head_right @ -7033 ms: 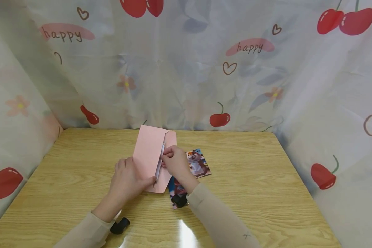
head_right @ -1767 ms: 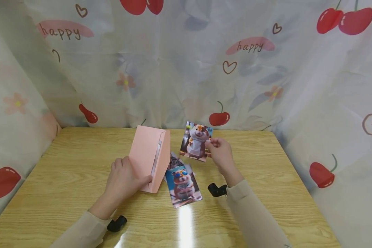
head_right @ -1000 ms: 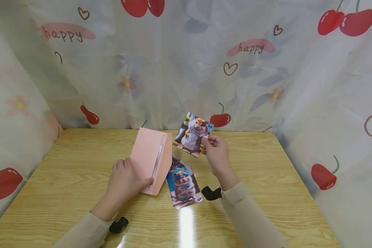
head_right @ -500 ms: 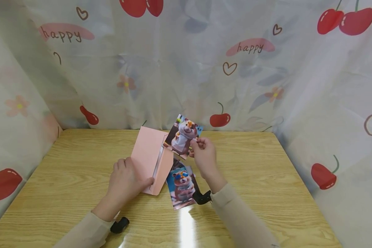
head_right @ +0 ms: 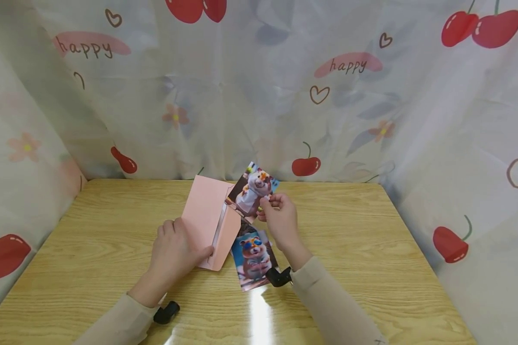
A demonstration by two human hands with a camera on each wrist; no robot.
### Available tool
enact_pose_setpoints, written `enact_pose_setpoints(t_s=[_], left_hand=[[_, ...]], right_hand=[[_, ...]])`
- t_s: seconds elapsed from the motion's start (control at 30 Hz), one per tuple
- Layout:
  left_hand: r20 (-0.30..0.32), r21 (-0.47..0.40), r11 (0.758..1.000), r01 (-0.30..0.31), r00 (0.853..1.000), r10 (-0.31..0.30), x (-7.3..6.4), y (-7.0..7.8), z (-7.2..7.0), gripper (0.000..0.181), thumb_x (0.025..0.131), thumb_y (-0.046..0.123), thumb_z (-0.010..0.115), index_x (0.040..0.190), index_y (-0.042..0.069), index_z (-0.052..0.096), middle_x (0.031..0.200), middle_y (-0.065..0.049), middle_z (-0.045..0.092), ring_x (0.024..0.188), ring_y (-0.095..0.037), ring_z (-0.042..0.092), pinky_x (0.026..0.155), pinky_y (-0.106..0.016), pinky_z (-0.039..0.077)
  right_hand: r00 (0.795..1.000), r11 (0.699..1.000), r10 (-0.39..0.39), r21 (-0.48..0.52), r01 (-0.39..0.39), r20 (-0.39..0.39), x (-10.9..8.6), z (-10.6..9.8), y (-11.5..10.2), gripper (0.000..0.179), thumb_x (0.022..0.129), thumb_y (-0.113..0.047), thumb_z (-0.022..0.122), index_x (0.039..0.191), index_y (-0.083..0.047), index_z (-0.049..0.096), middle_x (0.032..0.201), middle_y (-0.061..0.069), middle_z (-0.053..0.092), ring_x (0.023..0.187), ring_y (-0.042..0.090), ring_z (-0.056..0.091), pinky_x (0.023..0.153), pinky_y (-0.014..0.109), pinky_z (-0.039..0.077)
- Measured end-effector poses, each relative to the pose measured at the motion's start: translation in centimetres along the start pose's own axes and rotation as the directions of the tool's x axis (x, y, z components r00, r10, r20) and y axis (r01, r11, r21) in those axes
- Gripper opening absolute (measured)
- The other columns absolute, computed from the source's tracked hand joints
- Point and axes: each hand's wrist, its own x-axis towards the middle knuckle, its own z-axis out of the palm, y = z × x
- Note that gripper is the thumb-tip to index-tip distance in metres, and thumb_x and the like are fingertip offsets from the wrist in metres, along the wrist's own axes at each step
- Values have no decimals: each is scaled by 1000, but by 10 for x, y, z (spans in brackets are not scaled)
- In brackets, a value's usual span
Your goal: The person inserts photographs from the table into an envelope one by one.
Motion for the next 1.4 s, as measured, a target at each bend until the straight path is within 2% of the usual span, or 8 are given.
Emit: enact_pose_setpoints(t_s=[0.1,0.33,0.53,0.7,1.0,1.13,1.27,1.4], left_hand=[[-9,-4,1000,-5,1000,5,0,0,0,109,58,72,76,119,-12,42,105,-25,46,93,-37,45,74,-49,47],[-32,0,1000,-22,999,22,0,-1,1,108,58,72,76,117,-13,43,103,-26,47,91,-37,46,72,-48,48],[-51,-9,1000,-29,998,29,0,-2,2,106,58,71,76,115,-12,44,101,-25,47,89,-37,46,70,-49,48],[-65,-18,999,-30,997,29,0,-2,3,104,58,70,76,114,-11,43,100,-25,46,88,-37,46,69,-49,48],[-24,-8,1000,-2,1000,2,1,-4,2,109,59,71,75,120,-12,41,106,-27,46,94,-38,45,74,-50,49],[-32,-20,1000,-8,999,8,1,-4,1,108,60,71,75,119,-13,41,105,-27,46,93,-38,45,72,-50,48],[-36,-24,999,-21,999,20,1,-3,1,108,60,72,75,118,-13,42,104,-27,46,92,-38,46,71,-50,48],[-31,-36,999,-28,999,27,1,-2,1,109,60,72,75,119,-13,42,105,-27,46,93,-38,45,73,-49,48]], right_hand=[[1000,1000,0,5,0,-1,-1,1,0,25,92,-14,66,103,3,51,92,19,56,68,26,65,74,47,54],[1000,1000,-9,4,9,-12,-2,2,-1,22,93,-12,65,99,2,49,90,19,55,66,25,66,68,40,56],[1000,1000,-6,10,6,8,-3,7,0,23,93,-10,64,99,4,47,89,20,54,65,27,67,71,46,55],[999,1000,3,-6,-3,39,-4,10,2,23,93,-10,64,99,4,47,89,20,55,71,32,67,72,47,54],[994,993,57,-108,-46,95,-5,9,6,22,89,-12,71,94,4,57,83,19,65,75,34,68,74,46,54],[981,988,100,-132,-79,164,-4,6,7,21,88,-11,71,92,5,58,83,20,67,73,33,68,76,52,52],[957,980,163,-151,-129,240,-4,6,6,21,89,-11,71,94,5,58,87,20,67,73,31,68,82,57,49],[944,974,188,-176,-144,271,-3,8,6,22,89,-12,71,96,4,58,89,20,67,76,32,68,83,57,48]])
